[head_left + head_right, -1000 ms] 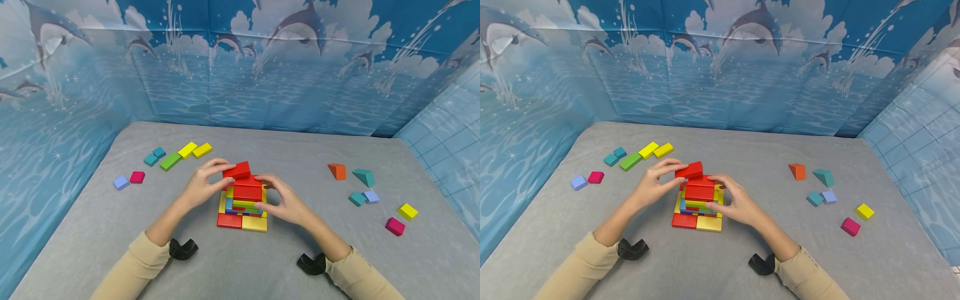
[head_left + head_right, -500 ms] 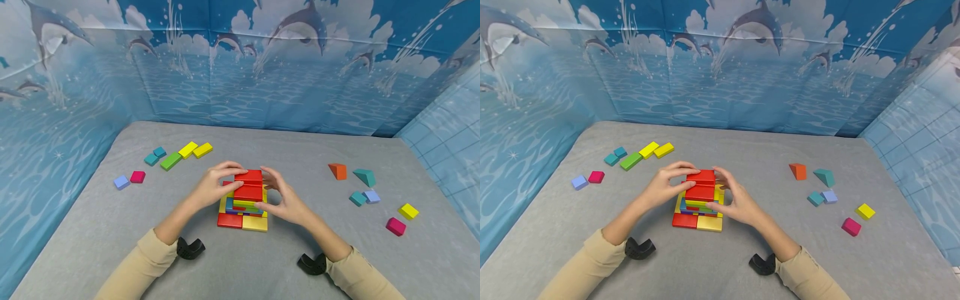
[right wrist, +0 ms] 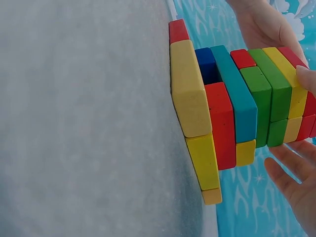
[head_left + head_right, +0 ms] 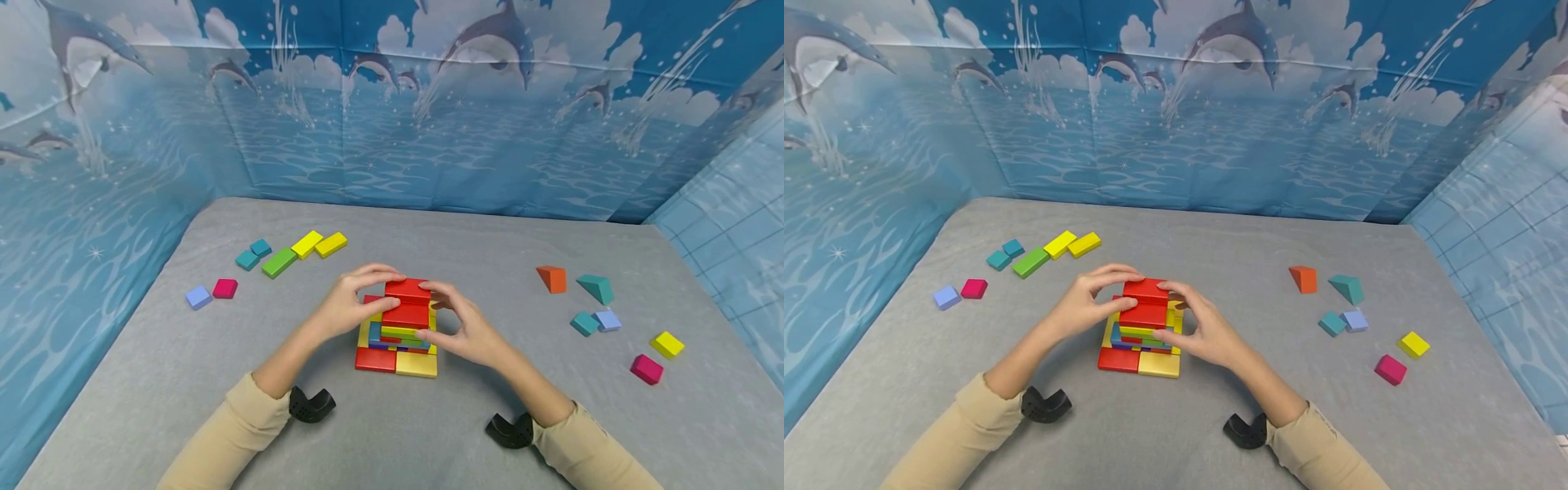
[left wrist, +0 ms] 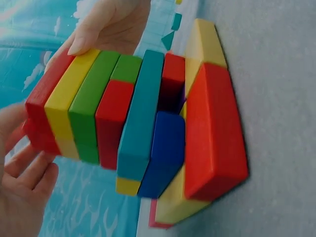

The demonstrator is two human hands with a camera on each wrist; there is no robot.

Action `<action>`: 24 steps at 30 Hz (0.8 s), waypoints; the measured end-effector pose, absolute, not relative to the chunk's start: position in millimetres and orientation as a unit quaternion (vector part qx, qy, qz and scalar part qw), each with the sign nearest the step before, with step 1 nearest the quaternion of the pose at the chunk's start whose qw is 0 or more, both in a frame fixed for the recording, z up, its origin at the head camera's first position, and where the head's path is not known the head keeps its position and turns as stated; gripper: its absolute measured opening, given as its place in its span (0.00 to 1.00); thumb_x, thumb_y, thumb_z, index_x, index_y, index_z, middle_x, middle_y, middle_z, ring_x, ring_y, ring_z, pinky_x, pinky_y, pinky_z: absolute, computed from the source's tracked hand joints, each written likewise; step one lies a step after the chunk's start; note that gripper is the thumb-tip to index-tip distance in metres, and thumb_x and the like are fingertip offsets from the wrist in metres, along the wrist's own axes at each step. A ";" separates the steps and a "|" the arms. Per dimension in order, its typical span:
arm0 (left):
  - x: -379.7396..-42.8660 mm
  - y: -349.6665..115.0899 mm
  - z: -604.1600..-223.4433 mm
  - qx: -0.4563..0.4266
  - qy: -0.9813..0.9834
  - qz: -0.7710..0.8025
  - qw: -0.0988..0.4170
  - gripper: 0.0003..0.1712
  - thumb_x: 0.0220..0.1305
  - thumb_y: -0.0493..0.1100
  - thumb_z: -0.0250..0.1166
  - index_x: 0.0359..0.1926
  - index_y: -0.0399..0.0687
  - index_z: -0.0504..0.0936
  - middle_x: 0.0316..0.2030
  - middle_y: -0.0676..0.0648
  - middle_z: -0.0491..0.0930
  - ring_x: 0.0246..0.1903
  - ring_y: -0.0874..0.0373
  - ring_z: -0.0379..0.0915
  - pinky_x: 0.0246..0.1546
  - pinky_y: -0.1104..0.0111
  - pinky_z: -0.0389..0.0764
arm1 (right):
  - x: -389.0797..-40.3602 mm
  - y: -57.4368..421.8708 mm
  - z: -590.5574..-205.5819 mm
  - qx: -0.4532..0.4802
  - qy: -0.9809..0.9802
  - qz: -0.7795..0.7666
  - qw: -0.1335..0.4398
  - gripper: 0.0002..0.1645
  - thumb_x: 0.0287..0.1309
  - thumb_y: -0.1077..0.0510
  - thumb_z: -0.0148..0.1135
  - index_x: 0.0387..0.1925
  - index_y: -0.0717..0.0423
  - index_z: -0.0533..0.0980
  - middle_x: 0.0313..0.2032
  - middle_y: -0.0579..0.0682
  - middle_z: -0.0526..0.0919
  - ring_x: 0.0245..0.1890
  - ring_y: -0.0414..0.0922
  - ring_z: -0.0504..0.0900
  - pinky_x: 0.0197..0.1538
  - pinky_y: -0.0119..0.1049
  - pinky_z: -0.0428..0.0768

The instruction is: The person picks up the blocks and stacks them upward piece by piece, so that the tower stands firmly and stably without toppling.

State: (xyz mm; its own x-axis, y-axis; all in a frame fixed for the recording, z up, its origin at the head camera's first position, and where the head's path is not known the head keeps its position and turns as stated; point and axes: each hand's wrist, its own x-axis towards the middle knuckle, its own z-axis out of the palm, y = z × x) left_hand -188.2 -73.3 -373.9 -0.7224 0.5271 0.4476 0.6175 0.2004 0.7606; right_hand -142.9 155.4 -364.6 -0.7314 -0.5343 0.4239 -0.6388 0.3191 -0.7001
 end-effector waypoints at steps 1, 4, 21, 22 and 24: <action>-189.3 -76.7 -374.6 -0.365 -0.774 -0.514 0.046 0.20 0.54 0.37 0.66 0.51 0.42 0.78 0.50 0.46 0.75 0.52 0.56 0.68 0.50 0.63 0.74 | -142.9 155.2 -364.5 0.363 -0.810 0.457 0.059 0.39 0.41 0.73 0.68 0.56 0.71 0.59 0.53 0.63 0.69 0.47 0.54 0.73 0.46 0.55 0.75; -196.6 -94.2 -378.1 -0.337 -0.784 -0.517 0.070 0.22 0.54 0.37 0.66 0.52 0.43 0.77 0.52 0.46 0.74 0.54 0.55 0.67 0.53 0.58 0.71 | -142.4 155.0 -364.1 0.362 -0.811 0.455 0.063 0.39 0.41 0.73 0.68 0.56 0.70 0.60 0.53 0.63 0.69 0.47 0.54 0.73 0.45 0.55 0.75; -236.1 -214.8 -435.4 -0.089 -0.919 -0.358 0.135 0.25 0.56 0.37 0.65 0.55 0.34 0.72 0.53 0.32 0.67 0.52 0.38 0.63 0.52 0.48 0.65 | -141.4 155.1 -363.3 0.354 -0.818 0.449 0.063 0.40 0.41 0.72 0.69 0.56 0.70 0.60 0.53 0.63 0.69 0.48 0.51 0.73 0.46 0.51 0.76; -235.6 -215.2 -436.3 -0.084 -0.921 -0.355 0.137 0.25 0.56 0.37 0.64 0.55 0.34 0.72 0.52 0.32 0.67 0.52 0.38 0.64 0.52 0.48 0.66 | -141.7 155.1 -363.5 0.355 -0.817 0.450 0.063 0.40 0.41 0.72 0.68 0.56 0.70 0.60 0.53 0.63 0.69 0.47 0.51 0.73 0.45 0.52 0.76; -235.0 -215.7 -438.1 -0.073 -0.922 -0.353 0.142 0.25 0.57 0.36 0.63 0.55 0.33 0.72 0.51 0.31 0.68 0.50 0.38 0.64 0.50 0.48 0.66 | -141.9 154.9 -363.4 0.356 -0.816 0.452 0.062 0.40 0.41 0.72 0.68 0.56 0.70 0.60 0.53 0.63 0.69 0.47 0.52 0.73 0.45 0.54 0.75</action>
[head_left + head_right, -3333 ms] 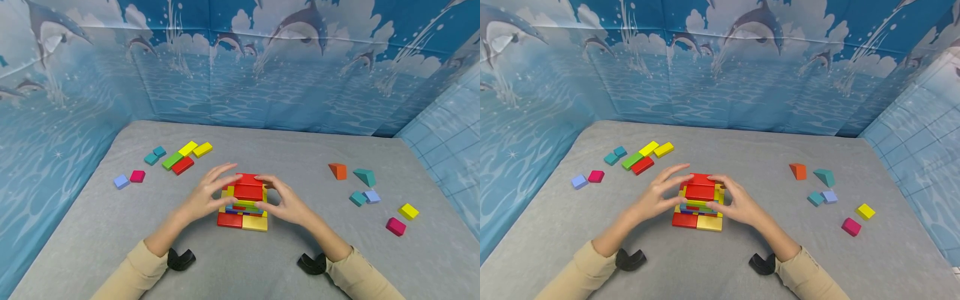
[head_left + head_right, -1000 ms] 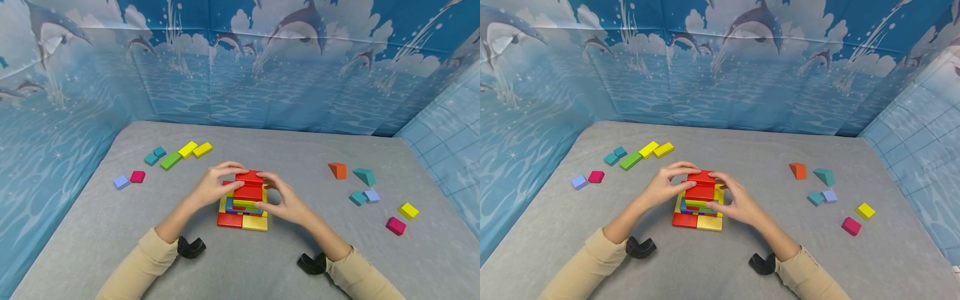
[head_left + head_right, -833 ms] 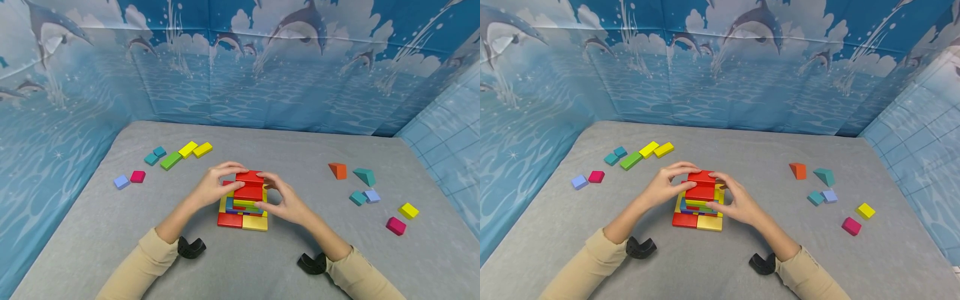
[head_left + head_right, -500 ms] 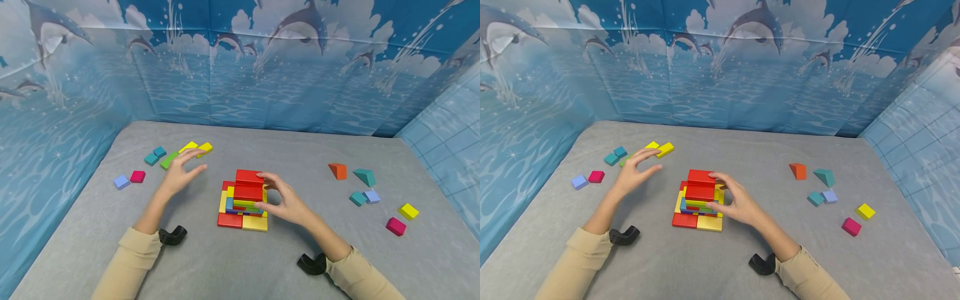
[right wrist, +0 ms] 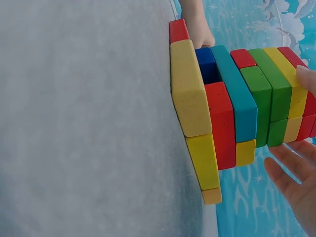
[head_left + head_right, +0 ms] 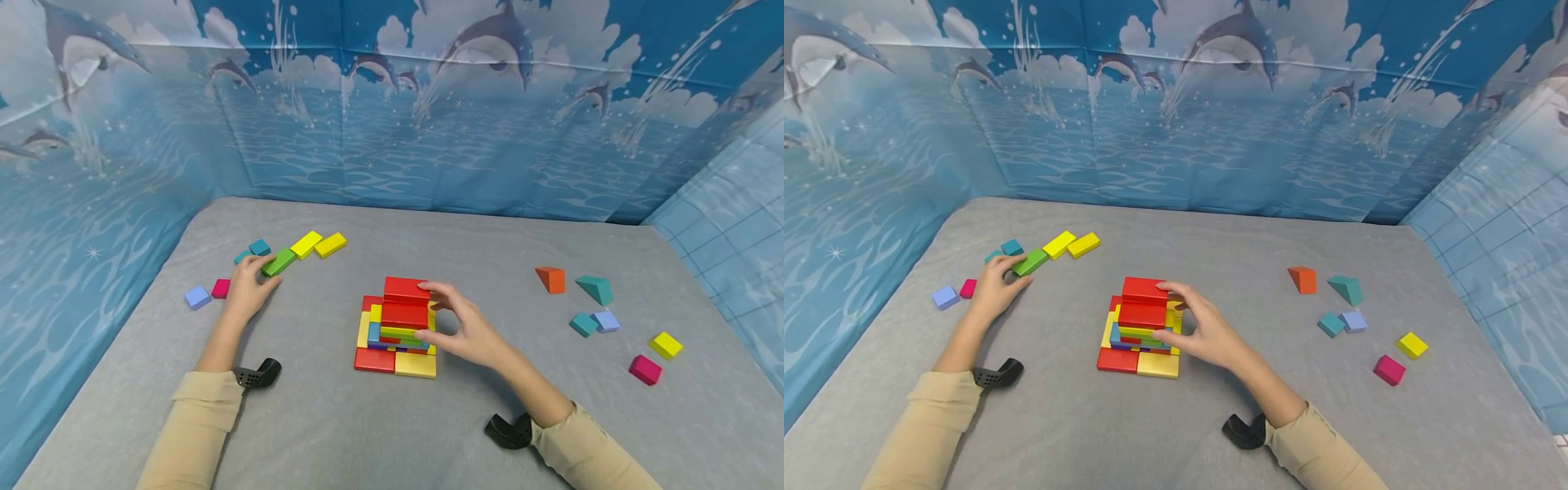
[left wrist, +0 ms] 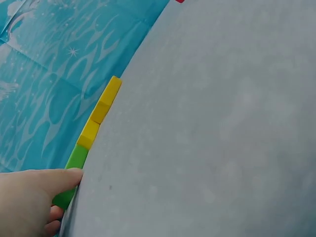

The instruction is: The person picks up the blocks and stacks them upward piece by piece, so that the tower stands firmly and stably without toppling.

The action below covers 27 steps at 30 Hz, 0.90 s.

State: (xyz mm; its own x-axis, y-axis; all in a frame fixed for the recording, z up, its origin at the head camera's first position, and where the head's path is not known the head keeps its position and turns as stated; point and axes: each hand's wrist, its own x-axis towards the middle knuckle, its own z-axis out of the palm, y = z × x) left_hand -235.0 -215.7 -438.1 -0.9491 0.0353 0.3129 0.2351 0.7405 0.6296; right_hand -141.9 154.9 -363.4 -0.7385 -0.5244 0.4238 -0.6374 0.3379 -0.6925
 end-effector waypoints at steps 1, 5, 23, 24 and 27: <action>-234.8 -215.9 -438.7 -0.068 -0.922 -0.353 0.145 0.24 0.57 0.35 0.63 0.55 0.33 0.72 0.50 0.31 0.68 0.49 0.38 0.65 0.50 0.48 0.66 | -142.0 154.9 -363.5 0.357 -0.815 0.452 0.063 0.40 0.41 0.72 0.68 0.56 0.70 0.60 0.53 0.63 0.69 0.47 0.52 0.73 0.45 0.54 0.75; -235.2 -215.7 -441.0 -0.061 -0.919 -0.355 0.160 0.23 0.58 0.35 0.63 0.55 0.33 0.73 0.48 0.31 0.70 0.46 0.39 0.67 0.47 0.49 0.68 | -142.3 155.1 -364.3 0.357 -0.815 0.452 0.063 0.40 0.41 0.72 0.68 0.56 0.70 0.60 0.53 0.63 0.69 0.47 0.53 0.73 0.45 0.54 0.75; -175.6 -131.4 -358.2 -0.298 -0.780 -0.507 0.213 0.18 0.47 0.24 0.66 0.44 0.28 0.79 0.42 0.35 0.76 0.43 0.47 0.70 0.43 0.80 0.72 | -145.1 157.3 -371.9 0.355 -0.813 0.456 0.063 0.40 0.41 0.71 0.69 0.57 0.67 0.60 0.54 0.61 0.69 0.48 0.51 0.73 0.45 0.54 0.76; -171.1 -126.0 -355.8 -0.320 -0.775 -0.505 0.206 0.19 0.46 0.24 0.66 0.44 0.28 0.79 0.42 0.35 0.76 0.44 0.48 0.71 0.43 0.79 0.73 | -145.3 157.6 -372.3 0.355 -0.813 0.458 0.061 0.40 0.41 0.71 0.69 0.57 0.67 0.60 0.54 0.61 0.69 0.48 0.50 0.73 0.45 0.54 0.76; -166.7 -114.9 -363.3 -0.389 -0.755 -0.492 0.189 0.20 0.45 0.24 0.67 0.44 0.31 0.79 0.42 0.39 0.76 0.43 0.52 0.71 0.42 0.77 0.74 | -145.7 158.1 -372.7 0.355 -0.813 0.458 0.057 0.40 0.42 0.71 0.68 0.57 0.67 0.60 0.54 0.60 0.69 0.49 0.49 0.73 0.46 0.53 0.75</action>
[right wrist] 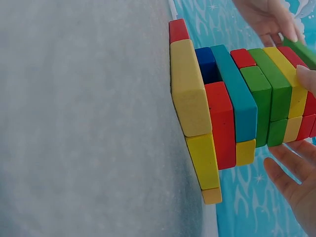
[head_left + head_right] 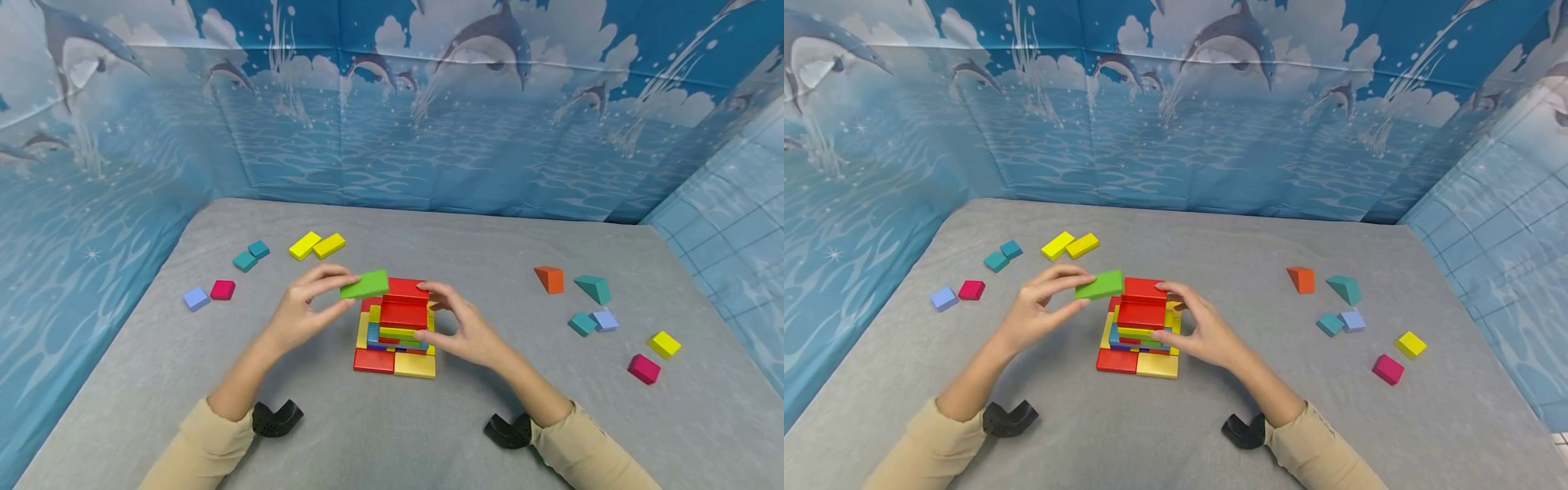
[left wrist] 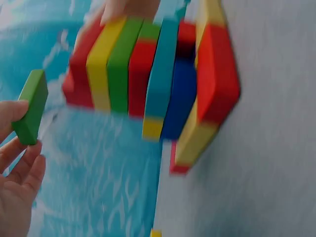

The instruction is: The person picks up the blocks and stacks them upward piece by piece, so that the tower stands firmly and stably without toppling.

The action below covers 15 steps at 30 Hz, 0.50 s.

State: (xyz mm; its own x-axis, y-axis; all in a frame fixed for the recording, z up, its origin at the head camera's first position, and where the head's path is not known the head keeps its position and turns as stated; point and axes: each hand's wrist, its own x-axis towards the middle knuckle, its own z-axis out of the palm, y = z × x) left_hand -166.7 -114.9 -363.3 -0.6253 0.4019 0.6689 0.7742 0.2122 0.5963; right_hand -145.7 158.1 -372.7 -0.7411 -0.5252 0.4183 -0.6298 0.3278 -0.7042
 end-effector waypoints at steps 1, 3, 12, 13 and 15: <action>-166.4 -111.8 -367.7 -0.407 -0.750 -0.489 0.180 0.21 0.45 0.25 0.68 0.45 0.32 0.80 0.42 0.41 0.76 0.43 0.54 0.71 0.43 0.75 0.75 | -145.7 158.1 -372.7 0.356 -0.813 0.457 0.059 0.40 0.42 0.71 0.68 0.57 0.67 0.60 0.54 0.60 0.69 0.49 0.49 0.73 0.46 0.53 0.75; -164.0 -105.7 -372.2 -0.439 -0.744 -0.475 0.171 0.22 0.45 0.26 0.68 0.46 0.34 0.80 0.43 0.43 0.76 0.44 0.54 0.70 0.42 0.73 0.76 | -142.9 156.4 -367.1 0.356 -0.814 0.456 0.059 0.39 0.41 0.72 0.68 0.56 0.69 0.60 0.53 0.62 0.69 0.48 0.49 0.73 0.46 0.54 0.75; -155.5 -91.3 -374.2 -0.473 -0.761 -0.412 0.166 0.21 0.49 0.32 0.68 0.48 0.38 0.79 0.45 0.45 0.75 0.44 0.56 0.68 0.40 0.71 0.76 | -142.9 156.1 -365.9 0.361 -0.811 0.457 0.060 0.40 0.41 0.72 0.68 0.57 0.69 0.59 0.54 0.62 0.69 0.48 0.51 0.73 0.46 0.53 0.75; -155.8 -90.4 -374.5 -0.475 -0.762 -0.408 0.166 0.21 0.50 0.33 0.68 0.48 0.38 0.79 0.45 0.45 0.74 0.44 0.56 0.68 0.39 0.71 0.76 | -143.0 156.3 -366.1 0.362 -0.810 0.457 0.059 0.41 0.41 0.72 0.69 0.57 0.69 0.59 0.54 0.62 0.69 0.48 0.51 0.73 0.46 0.53 0.75; -156.8 -88.6 -375.1 -0.478 -0.764 -0.397 0.173 0.20 0.52 0.35 0.67 0.48 0.38 0.79 0.46 0.44 0.73 0.44 0.56 0.67 0.38 0.70 0.76 | -143.2 156.5 -366.3 0.361 -0.810 0.459 0.057 0.41 0.41 0.72 0.68 0.57 0.69 0.59 0.54 0.62 0.69 0.48 0.52 0.73 0.46 0.54 0.75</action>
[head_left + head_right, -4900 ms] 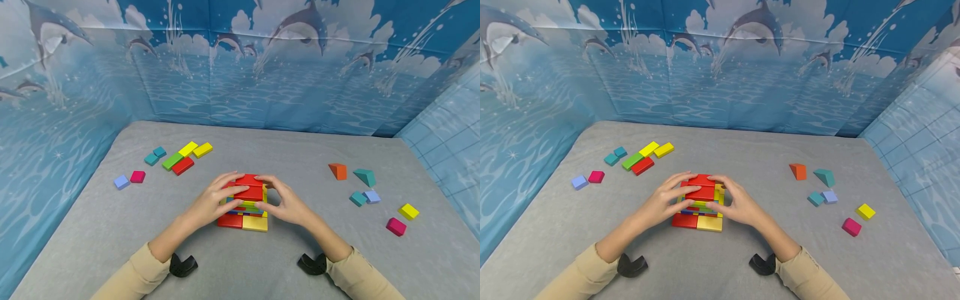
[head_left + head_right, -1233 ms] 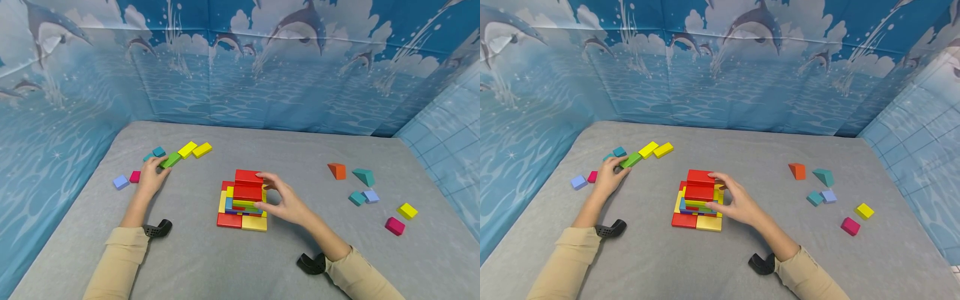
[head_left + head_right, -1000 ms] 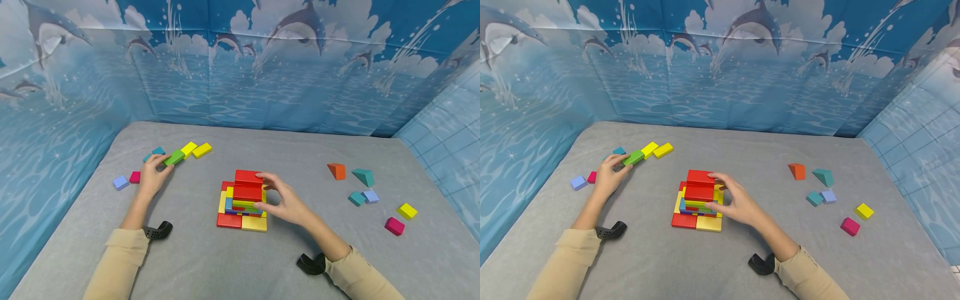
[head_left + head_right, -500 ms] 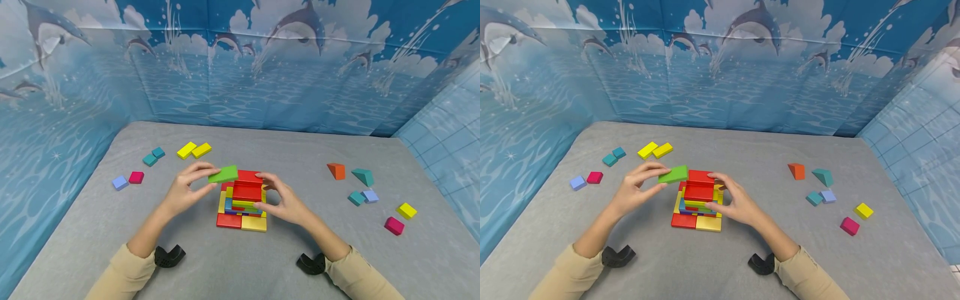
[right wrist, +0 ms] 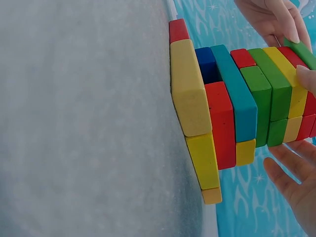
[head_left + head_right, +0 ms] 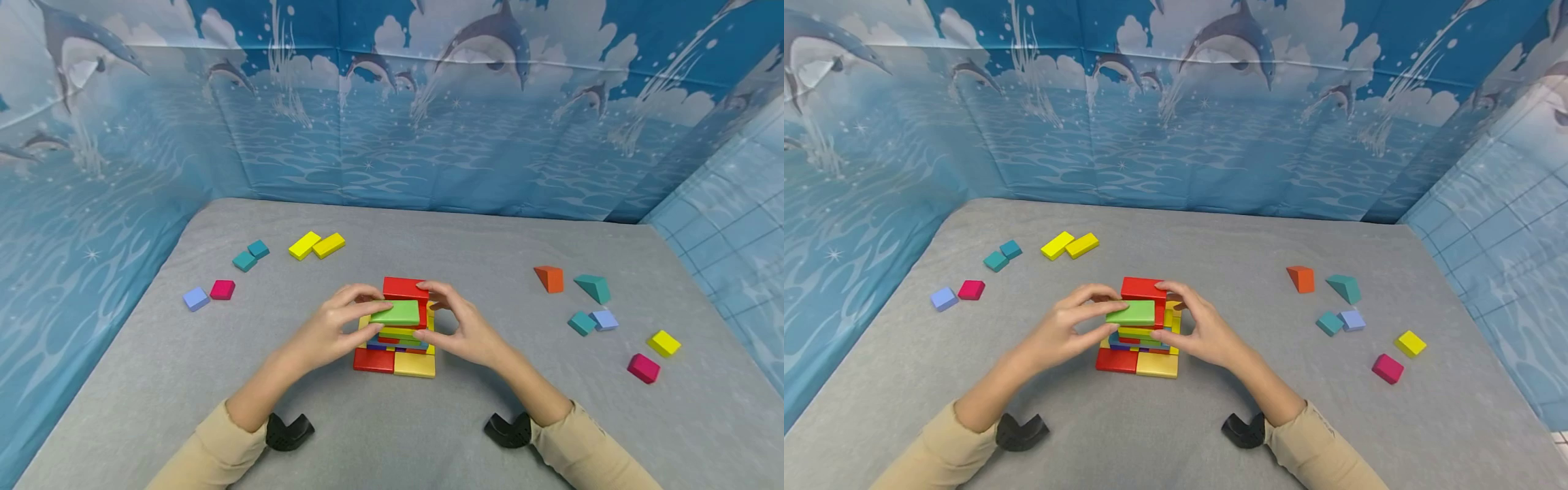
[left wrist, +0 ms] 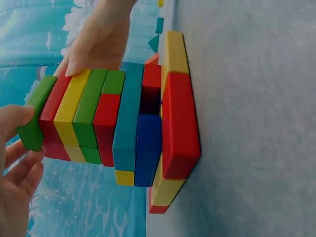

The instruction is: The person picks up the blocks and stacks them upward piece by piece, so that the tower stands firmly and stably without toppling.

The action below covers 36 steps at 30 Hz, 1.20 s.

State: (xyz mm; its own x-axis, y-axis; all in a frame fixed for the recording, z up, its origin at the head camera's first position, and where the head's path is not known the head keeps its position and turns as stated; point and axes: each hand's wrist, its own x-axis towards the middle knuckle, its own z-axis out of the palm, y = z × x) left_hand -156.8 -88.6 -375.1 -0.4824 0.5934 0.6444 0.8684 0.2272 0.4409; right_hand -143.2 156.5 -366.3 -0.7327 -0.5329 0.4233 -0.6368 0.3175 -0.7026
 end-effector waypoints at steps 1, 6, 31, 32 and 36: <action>-157.3 -87.6 -375.3 -0.480 -0.765 -0.390 0.179 0.19 0.53 0.36 0.66 0.49 0.39 0.79 0.46 0.44 0.72 0.44 0.55 0.67 0.38 0.69 0.76 | -143.5 156.6 -366.6 0.362 -0.810 0.459 0.055 0.41 0.41 0.72 0.68 0.57 0.69 0.59 0.54 0.63 0.69 0.48 0.52 0.73 0.46 0.54 0.75; -159.8 -82.3 -374.8 -0.474 -0.775 -0.358 0.214 0.17 0.55 0.40 0.66 0.48 0.42 0.81 0.47 0.44 0.71 0.45 0.53 0.67 0.45 0.61 0.71 | -144.6 156.5 -366.7 0.363 -0.809 0.460 0.051 0.41 0.41 0.72 0.68 0.57 0.69 0.59 0.54 0.62 0.68 0.49 0.52 0.73 0.47 0.53 0.75; -161.2 -71.6 -385.4 -0.442 -0.763 -0.440 0.170 0.19 0.52 0.36 0.68 0.48 0.40 0.80 0.58 0.39 0.69 0.59 0.49 0.62 0.54 0.59 0.70 | -146.1 158.0 -373.8 0.357 -0.818 0.446 0.066 0.38 0.44 0.71 0.66 0.58 0.66 0.60 0.56 0.60 0.68 0.52 0.50 0.72 0.53 0.50 0.72; -161.4 -71.9 -385.8 -0.443 -0.763 -0.439 0.169 0.19 0.53 0.38 0.67 0.48 0.40 0.80 0.58 0.39 0.69 0.59 0.49 0.62 0.55 0.59 0.70 | -147.8 158.9 -377.6 0.356 -0.819 0.445 0.067 0.38 0.45 0.71 0.66 0.58 0.65 0.60 0.56 0.59 0.68 0.53 0.49 0.71 0.53 0.49 0.72; -164.9 -76.4 -386.2 -0.451 -0.755 -0.449 0.161 0.22 0.57 0.46 0.65 0.51 0.41 0.78 0.60 0.40 0.66 0.60 0.49 0.60 0.55 0.57 0.69 | -152.1 160.9 -387.6 0.346 -0.821 0.450 0.060 0.39 0.45 0.70 0.67 0.59 0.62 0.60 0.57 0.57 0.68 0.54 0.47 0.71 0.54 0.48 0.72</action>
